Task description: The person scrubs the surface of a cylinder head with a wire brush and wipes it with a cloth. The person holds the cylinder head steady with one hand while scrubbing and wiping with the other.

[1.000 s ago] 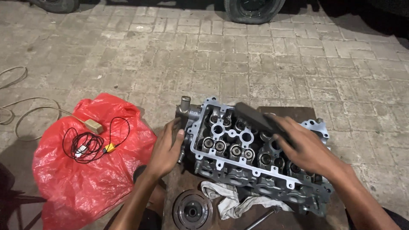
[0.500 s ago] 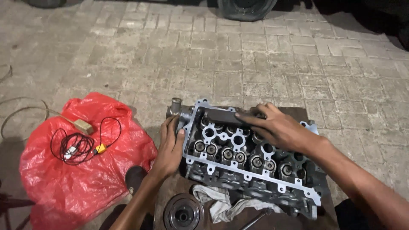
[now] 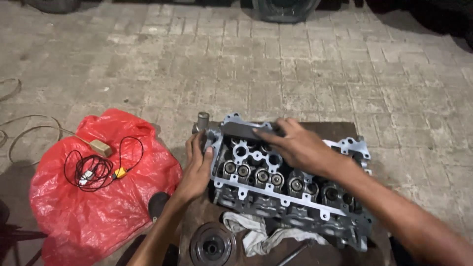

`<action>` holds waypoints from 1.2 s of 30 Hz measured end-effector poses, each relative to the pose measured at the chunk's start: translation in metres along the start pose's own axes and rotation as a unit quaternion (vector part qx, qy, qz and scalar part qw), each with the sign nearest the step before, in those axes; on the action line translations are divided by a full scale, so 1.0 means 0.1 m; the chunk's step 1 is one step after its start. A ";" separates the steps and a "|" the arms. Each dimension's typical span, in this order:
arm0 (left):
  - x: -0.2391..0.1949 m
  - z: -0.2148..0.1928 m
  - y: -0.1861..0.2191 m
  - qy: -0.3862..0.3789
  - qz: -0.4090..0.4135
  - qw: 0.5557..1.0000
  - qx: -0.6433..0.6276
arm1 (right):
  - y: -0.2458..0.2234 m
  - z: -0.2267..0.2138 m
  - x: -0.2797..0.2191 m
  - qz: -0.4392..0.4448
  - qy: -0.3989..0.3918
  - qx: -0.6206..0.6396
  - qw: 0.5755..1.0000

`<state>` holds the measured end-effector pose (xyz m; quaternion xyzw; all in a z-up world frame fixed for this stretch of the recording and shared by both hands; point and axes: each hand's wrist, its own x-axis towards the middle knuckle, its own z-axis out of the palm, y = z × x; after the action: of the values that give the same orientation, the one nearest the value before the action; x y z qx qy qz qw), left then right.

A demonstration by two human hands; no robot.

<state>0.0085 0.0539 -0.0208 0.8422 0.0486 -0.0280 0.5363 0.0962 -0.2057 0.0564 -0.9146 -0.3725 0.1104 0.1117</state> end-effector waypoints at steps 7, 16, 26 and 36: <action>-0.01 -0.01 0.04 -0.001 0.006 1.000 -0.006 | 0.24 0.11 -0.10 -0.032 0.028 -0.029 0.999; -0.04 0.00 0.04 -0.020 -0.016 1.000 0.002 | 0.10 0.09 -0.23 0.035 0.026 0.012 0.999; -0.05 0.00 0.07 -0.011 -0.023 1.000 -0.004 | 0.08 0.12 -0.09 0.009 0.063 0.033 0.997; 0.02 -0.01 -0.04 -0.019 -0.027 0.999 0.003 | -0.02 0.14 0.04 -0.027 0.118 0.033 0.992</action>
<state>0.0104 0.0567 -0.0236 0.8414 0.0609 -0.0588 0.5338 0.0934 -0.2000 0.0432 -0.9068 -0.3773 0.0111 0.1878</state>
